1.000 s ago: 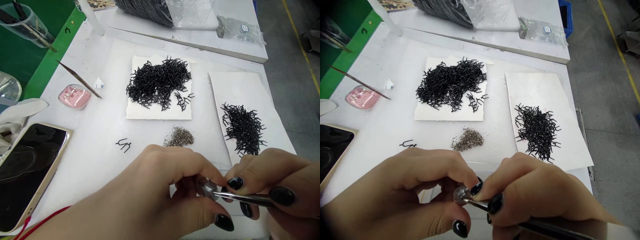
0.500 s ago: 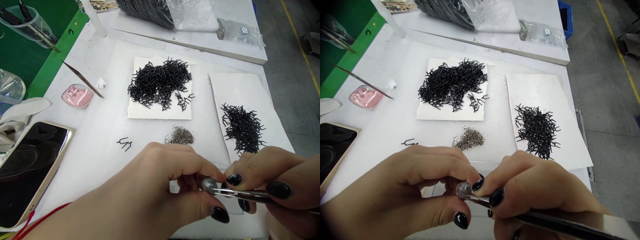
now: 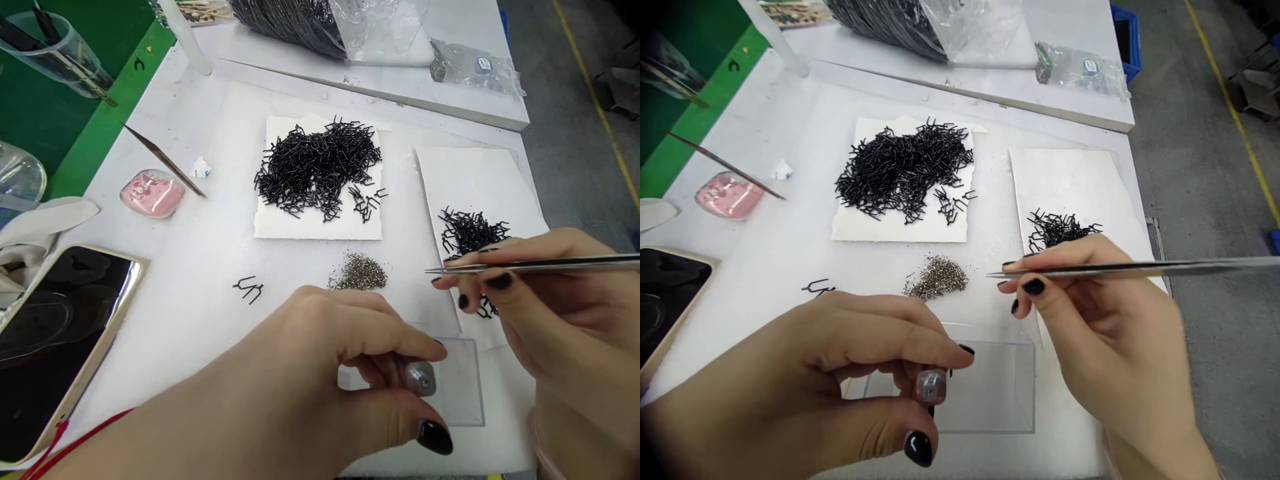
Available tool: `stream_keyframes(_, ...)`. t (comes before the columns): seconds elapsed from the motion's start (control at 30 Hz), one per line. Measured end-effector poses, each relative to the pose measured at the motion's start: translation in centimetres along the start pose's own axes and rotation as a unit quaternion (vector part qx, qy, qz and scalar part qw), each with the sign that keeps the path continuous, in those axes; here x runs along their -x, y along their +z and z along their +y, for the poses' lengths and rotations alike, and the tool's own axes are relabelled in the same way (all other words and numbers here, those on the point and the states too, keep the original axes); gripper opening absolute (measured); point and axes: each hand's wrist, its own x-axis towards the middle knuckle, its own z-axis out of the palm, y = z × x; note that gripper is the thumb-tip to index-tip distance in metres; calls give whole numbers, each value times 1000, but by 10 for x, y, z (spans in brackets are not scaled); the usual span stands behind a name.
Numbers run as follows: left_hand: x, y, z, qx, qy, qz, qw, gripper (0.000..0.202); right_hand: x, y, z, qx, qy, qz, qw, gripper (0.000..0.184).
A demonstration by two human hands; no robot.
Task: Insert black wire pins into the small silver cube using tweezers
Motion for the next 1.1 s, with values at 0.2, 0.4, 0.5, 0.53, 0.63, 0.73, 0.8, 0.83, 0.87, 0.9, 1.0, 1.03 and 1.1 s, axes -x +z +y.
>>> stream_keyframes(0.2,3,1,-2,-54,-6,3,999,25,-12,7,8,23,-16,-64,998,7)
stream_keyframes(0.4,3,2,-3,-42,-4,-4,999,26,-14,14,16,15,-11,-105,994,14)
stream_keyframes(0.5,2,2,-2,-47,5,4,999,26,-15,14,17,14,-5,-100,995,12)
stream_keyframes(0.53,1,2,-2,-50,9,4,999,26,-15,14,17,16,-5,-96,995,12)
stream_keyframes(0.63,-2,2,-2,-55,15,-3,998,26,-16,14,17,26,-8,-93,995,13)
stream_keyframes(0.73,-3,2,-4,-47,28,7,998,27,-16,14,17,36,-13,-90,995,14)
stream_keyframes(0.8,-3,2,-4,-45,27,9,999,27,-16,14,17,45,-16,-89,995,15)
stream_keyframes(0.83,-3,2,-3,-46,23,7,999,26,-16,14,17,49,-19,-89,995,16)
stream_keyframes(0.87,-3,2,-2,-49,16,1,999,26,-16,14,17,53,-20,-89,994,16)
stream_keyframes(0.9,-3,2,-2,-51,7,-5,999,26,-16,13,17,56,-23,-89,994,16)
stream_keyframes(1.0,-2,1,0,-56,-3,-10,998,26,-16,12,17,65,-22,-95,993,16)
stream_keyframes(1.03,-1,1,-1,-59,-8,-10,998,26,-16,11,17,67,-21,-96,993,16)
stream_keyframes(1.1,0,0,-1,-68,-13,-16,997,27,-16,12,17,67,-20,-100,993,15)
